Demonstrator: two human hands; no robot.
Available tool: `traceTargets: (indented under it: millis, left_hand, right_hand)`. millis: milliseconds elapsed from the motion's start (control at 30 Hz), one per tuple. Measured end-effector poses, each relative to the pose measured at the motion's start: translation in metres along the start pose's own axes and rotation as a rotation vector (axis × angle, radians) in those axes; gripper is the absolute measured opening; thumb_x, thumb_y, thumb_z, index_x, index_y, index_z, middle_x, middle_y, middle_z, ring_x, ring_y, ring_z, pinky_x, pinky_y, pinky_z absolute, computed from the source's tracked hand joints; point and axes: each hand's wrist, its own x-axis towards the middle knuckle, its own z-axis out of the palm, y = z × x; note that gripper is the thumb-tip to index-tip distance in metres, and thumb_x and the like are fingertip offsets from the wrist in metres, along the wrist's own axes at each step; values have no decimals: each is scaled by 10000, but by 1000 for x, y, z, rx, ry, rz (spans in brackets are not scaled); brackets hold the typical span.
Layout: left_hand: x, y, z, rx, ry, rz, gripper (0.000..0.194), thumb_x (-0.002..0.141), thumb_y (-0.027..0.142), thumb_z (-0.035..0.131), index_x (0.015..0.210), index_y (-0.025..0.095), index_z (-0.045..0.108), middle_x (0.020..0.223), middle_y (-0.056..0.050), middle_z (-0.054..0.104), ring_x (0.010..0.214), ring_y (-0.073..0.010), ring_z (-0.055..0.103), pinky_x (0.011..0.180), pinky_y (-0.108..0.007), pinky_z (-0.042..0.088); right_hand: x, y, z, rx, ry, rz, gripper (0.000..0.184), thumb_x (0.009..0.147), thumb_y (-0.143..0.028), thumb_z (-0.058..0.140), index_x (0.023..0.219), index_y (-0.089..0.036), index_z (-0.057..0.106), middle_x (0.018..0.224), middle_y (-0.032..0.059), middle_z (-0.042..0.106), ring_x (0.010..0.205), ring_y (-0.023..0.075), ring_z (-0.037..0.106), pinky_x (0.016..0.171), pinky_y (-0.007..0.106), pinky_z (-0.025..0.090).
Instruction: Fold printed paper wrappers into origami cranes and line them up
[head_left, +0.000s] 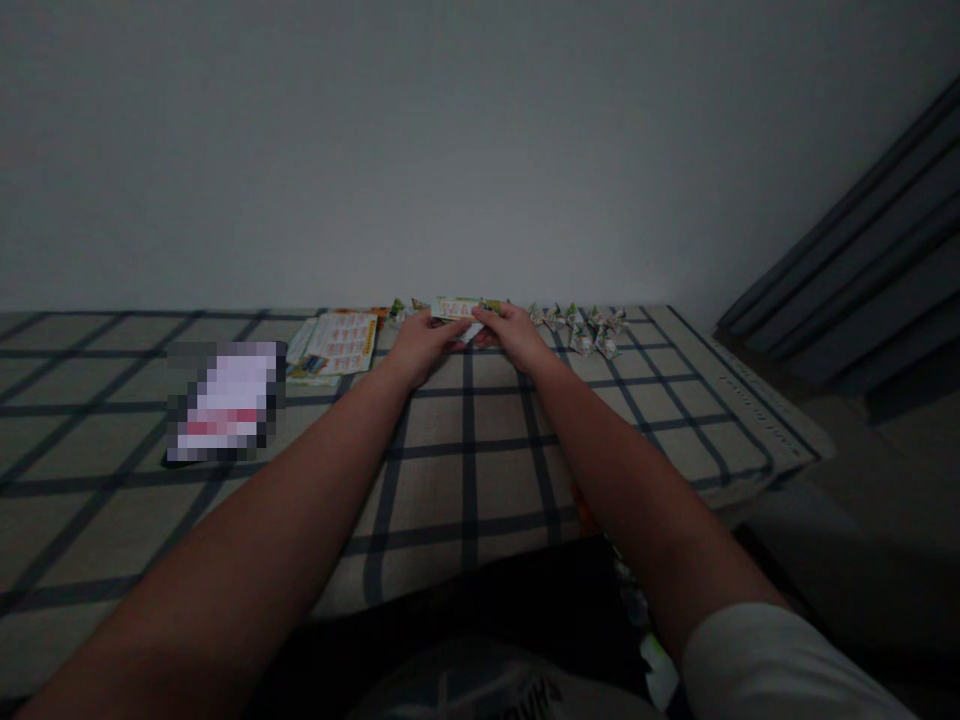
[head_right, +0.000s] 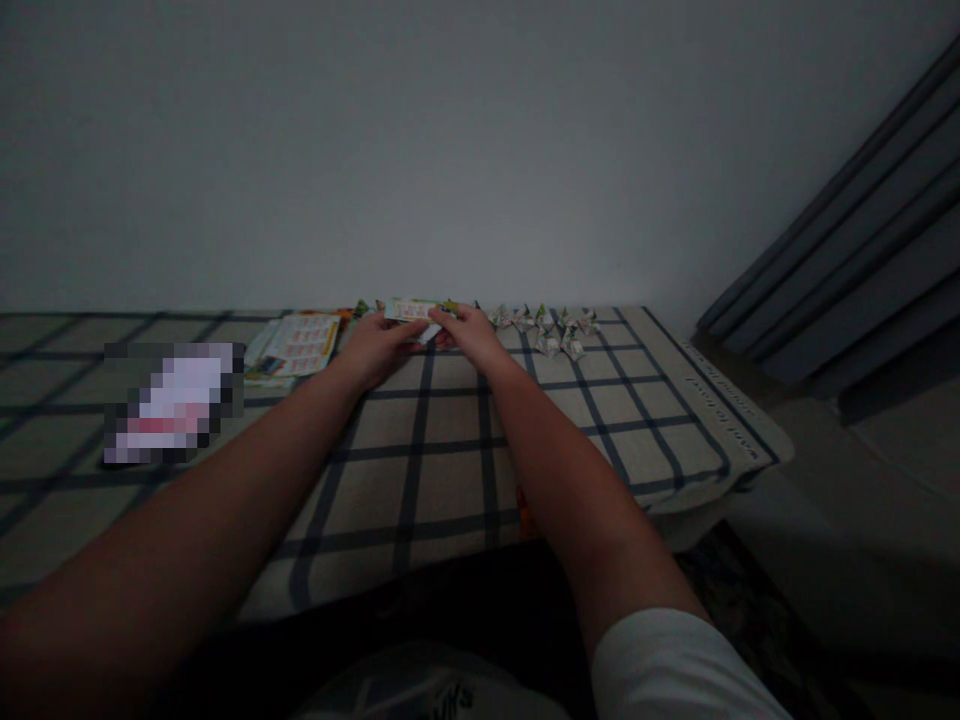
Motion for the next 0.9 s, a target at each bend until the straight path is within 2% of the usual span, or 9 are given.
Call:
traceTargets:
  millis: [133,267,400,600,700,767,833,900]
  left_hand:
    - [-1,1,1,-6,-15,-1,465,565,325,917,967,146,767,1026,-100,762,810,-165,679,687,-260,546]
    - [1,0,-1,24,14,21,427,560,347,913,916,158,774,962,-82,762,789,-172,666,668,-267,526]
    - [4,-3,-4,71,86,45,355,584,370,885,844,156,770,825,-62,736,705,-165,624,615,-269,473]
    - [3,-1,-4,150,148,56,276,614,362,840,767,151,751,695,-31,669,588,-133,540,558,-268,412]
    - [3,0,-4,179,159,50,241,620,348,819,725,155,721,635,-12,624,564,-127,526,540,-258,403]
    - [3,-1,-5,179,141,46,243,620,355,816,712,158,709,610,-5,607,560,-128,528,535,-252,406]
    - [5,-3,-6,169,122,49,264,619,380,821,703,157,708,608,-6,612,552,-123,523,529,-247,407]
    - [6,-5,-7,168,105,57,283,610,394,833,709,155,720,633,-16,642,547,-118,522,523,-243,404]
  right_hand:
    - [0,0,0,19,-21,1,166,917,-322,700,865,-169,663,627,-17,649,495,84,583,520,196,530]
    - [-1,-1,0,14,-11,-9,272,924,-438,680,861,-179,629,641,-15,634,510,84,591,523,191,533]
    - [0,0,0,32,3,-58,299,888,-463,707,1007,-213,594,850,-7,678,565,71,606,531,184,532]
    - [2,7,-5,-67,7,-252,491,775,-352,809,1197,-250,580,1063,11,645,707,85,597,599,201,516]
    - [4,8,-9,-176,3,-322,344,787,-353,793,1077,-219,666,1038,23,647,740,96,575,656,225,513]
    - [4,8,-11,-239,-12,-382,236,810,-374,771,956,-196,715,1015,42,652,834,125,596,735,252,525]
    - [4,7,-12,-274,-17,-430,227,845,-409,734,890,-187,741,1009,60,655,931,155,607,796,277,531]
    - [3,7,-12,-289,-22,-434,281,874,-458,694,869,-183,750,1016,73,653,942,167,608,784,289,537]
